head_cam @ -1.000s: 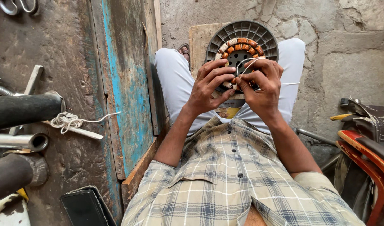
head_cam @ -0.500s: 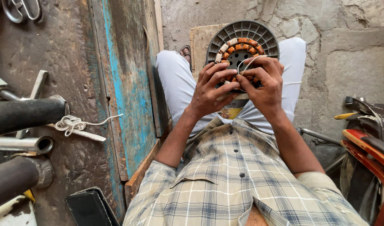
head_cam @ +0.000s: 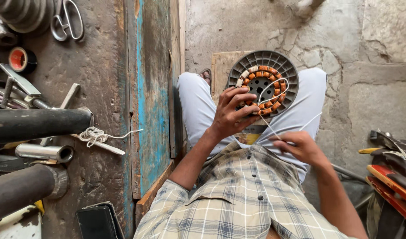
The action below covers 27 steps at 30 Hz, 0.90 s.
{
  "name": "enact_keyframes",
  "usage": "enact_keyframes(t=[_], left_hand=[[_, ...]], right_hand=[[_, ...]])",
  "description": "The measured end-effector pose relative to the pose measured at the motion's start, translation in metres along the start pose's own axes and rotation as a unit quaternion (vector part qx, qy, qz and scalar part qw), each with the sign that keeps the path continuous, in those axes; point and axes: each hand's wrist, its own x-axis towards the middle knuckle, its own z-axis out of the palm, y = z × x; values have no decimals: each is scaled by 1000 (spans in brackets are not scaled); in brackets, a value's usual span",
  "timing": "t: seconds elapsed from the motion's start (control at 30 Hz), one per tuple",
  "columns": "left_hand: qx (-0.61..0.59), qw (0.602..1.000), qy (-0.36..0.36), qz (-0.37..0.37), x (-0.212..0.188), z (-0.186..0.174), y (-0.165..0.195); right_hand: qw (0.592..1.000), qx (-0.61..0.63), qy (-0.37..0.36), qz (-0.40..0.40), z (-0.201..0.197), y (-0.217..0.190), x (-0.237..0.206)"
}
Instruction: The person sits on the ground with a motor stator on their lap and ties white string around the copper coil bundles, looping and knotting the cord by hand to secure the windings, working around the stator ring.
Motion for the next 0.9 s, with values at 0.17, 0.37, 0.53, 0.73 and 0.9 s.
enact_keyframes(t=[0.17,0.37,0.53,0.73,0.9], left_hand=[[2,1000,3,-2,-5,3,0],[13,1000,-6,9,-1,2,-1],[1,1000,5,7,3,-2,1],[-13,1000,-9,0,6,-5,2],[-22,1000,-20,3,6,-7,0]], right_hand=[[908,105,396,-87,-91,36,-58],[852,-187,479,103,-119,32,-44],[911,-265,310,59,-65,-2,15],[996,-17,-8,86,24,-40,43],[973,-101,129,-162,22,-107,24]])
